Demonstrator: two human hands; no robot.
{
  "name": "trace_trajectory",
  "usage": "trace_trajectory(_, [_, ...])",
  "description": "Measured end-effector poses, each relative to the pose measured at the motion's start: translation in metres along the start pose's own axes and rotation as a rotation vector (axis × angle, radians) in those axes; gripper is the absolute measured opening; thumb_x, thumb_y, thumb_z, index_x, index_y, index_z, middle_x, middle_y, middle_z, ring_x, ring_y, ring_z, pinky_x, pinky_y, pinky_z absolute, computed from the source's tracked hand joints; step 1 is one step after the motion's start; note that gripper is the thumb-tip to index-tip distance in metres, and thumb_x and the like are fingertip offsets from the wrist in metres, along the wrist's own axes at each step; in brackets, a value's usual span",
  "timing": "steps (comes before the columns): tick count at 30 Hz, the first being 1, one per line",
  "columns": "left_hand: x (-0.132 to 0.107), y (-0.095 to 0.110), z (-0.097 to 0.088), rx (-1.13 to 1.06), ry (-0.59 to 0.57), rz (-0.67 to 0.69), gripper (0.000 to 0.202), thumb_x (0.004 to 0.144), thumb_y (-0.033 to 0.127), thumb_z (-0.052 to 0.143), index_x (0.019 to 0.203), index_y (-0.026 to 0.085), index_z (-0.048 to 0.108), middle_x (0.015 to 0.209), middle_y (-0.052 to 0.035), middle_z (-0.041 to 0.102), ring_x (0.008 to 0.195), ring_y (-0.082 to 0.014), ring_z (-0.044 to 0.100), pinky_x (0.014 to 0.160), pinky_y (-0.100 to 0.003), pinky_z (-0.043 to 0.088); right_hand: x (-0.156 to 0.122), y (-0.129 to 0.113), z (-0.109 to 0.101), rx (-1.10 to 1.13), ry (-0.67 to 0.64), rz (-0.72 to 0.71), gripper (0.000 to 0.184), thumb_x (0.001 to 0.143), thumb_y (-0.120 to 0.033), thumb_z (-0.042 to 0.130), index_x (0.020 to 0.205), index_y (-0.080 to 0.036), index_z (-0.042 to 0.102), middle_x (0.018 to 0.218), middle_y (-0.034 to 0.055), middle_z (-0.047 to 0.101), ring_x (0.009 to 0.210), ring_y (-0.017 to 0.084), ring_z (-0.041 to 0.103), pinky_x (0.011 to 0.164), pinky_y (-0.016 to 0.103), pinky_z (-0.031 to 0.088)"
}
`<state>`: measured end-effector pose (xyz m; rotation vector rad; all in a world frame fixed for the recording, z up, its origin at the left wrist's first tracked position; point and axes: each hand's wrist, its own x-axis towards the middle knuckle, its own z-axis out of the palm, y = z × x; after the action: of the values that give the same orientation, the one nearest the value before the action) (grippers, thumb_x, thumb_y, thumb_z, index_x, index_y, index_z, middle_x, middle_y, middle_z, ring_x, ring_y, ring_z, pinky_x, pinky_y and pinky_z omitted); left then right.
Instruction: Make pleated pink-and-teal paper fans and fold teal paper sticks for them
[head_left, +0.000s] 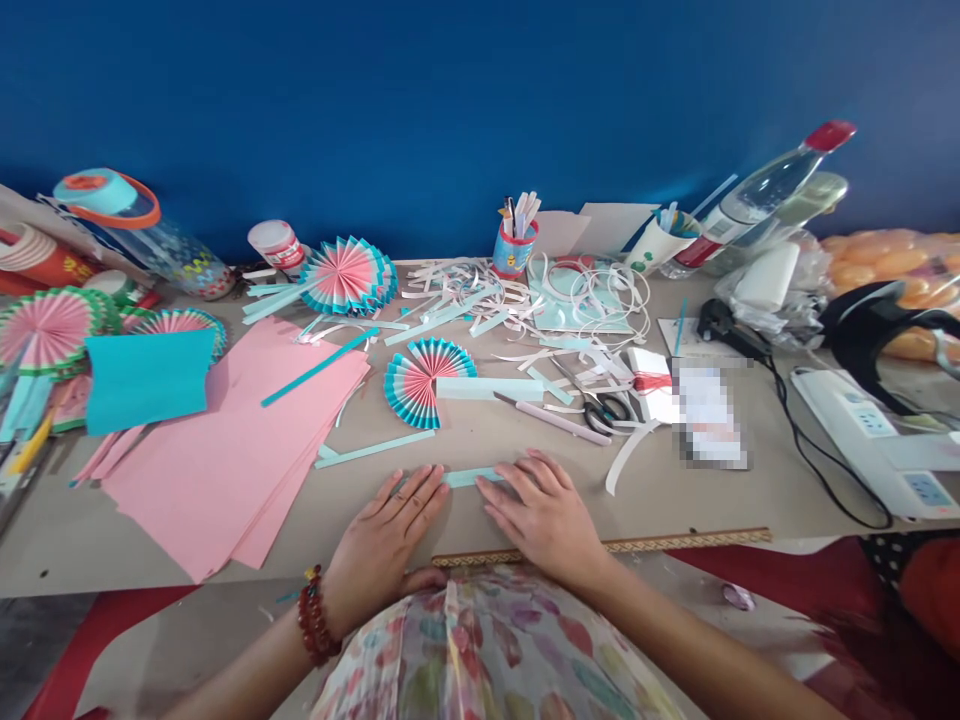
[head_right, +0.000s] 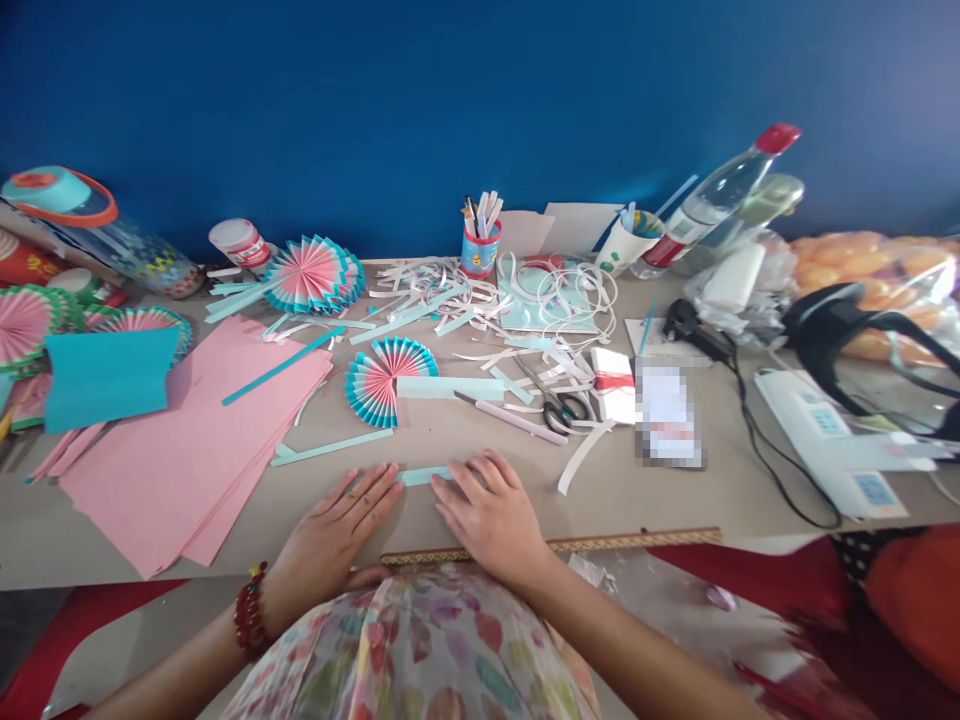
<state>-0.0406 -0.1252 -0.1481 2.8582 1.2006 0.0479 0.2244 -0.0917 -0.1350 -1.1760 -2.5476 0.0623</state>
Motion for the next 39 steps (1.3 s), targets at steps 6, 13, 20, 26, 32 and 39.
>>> trace_trajectory(6, [0.001, -0.001, 0.000, -0.026, 0.018, -0.001, 0.091, 0.089, 0.075, 0.033, 0.155, 0.012, 0.026, 0.161, -0.0119, 0.029, 0.148, -0.0272, 0.027, 0.122, -0.045, 0.011, -0.029, 0.037, -0.018, -0.011, 0.063, 0.044, 0.021, 0.094, -0.022, 0.059, 0.111, -0.025, 0.070, 0.107, 0.0060, 0.068, 0.100, 0.024, 0.055, 0.101, 0.047, 0.042])
trace_trajectory(13, [0.004, -0.003, -0.007, -0.068, 0.025, 0.002, 0.075, 0.094, 0.063, 0.041, 0.149, 0.012, 0.038, 0.158, -0.0115, 0.036, 0.144, -0.0275, 0.034, 0.119, -0.045, 0.020, -0.007, 0.027, -0.013, 0.019, 0.060, -0.059, 0.017, 0.094, -0.021, 0.059, 0.109, -0.019, 0.067, 0.104, 0.0068, 0.068, 0.103, 0.023, 0.056, 0.093, 0.037, 0.046])
trace_trajectory(20, [0.026, -0.003, -0.012, -0.200, 0.177, -0.141, 0.023, 0.098, 0.022, 0.050, 0.115, 0.019, 0.066, 0.128, -0.0072, 0.065, 0.117, -0.0211, 0.056, 0.103, -0.039, 0.041, 0.020, 0.018, 0.016, 0.068, -0.041, -0.209, 0.016, 0.098, -0.016, 0.050, 0.090, -0.020, 0.064, 0.096, 0.0051, 0.066, 0.091, 0.019, 0.055, 0.084, 0.033, 0.045])
trace_trajectory(26, [0.038, -0.005, -0.008, -0.190, 0.222, -0.198, 0.015, 0.096, 0.013, 0.051, 0.096, 0.017, 0.065, 0.106, -0.0076, 0.065, 0.100, -0.0220, 0.058, 0.089, -0.037, 0.046, 0.022, 0.019, 0.016, 0.081, -0.037, -0.198, 0.021, 0.100, -0.014, 0.044, 0.090, -0.018, 0.062, 0.093, 0.0061, 0.065, 0.087, 0.018, 0.054, 0.081, 0.033, 0.042])
trace_trajectory(32, [0.044, -0.003, -0.015, -0.218, 0.137, -0.293, 0.016, 0.098, 0.017, 0.048, 0.088, 0.017, 0.061, 0.088, -0.0053, 0.061, 0.087, -0.0223, 0.055, 0.080, -0.038, 0.044, 0.023, 0.011, 0.018, 0.018, -0.076, -0.021, 0.014, 0.098, -0.019, 0.051, 0.089, -0.019, 0.062, 0.102, 0.0069, 0.064, 0.090, 0.021, 0.053, 0.080, 0.034, 0.040])
trace_trajectory(39, [0.047, -0.007, -0.021, -0.188, 0.055, -0.362, 0.015, 0.098, 0.022, 0.049, 0.086, 0.018, 0.058, 0.086, -0.0045, 0.060, 0.085, -0.0231, 0.056, 0.077, -0.038, 0.041, 0.025, 0.011, 0.014, -0.044, -0.097, 0.099, 0.009, 0.093, -0.024, 0.060, 0.086, -0.020, 0.060, 0.106, 0.0076, 0.063, 0.095, 0.024, 0.052, 0.083, 0.037, 0.039])
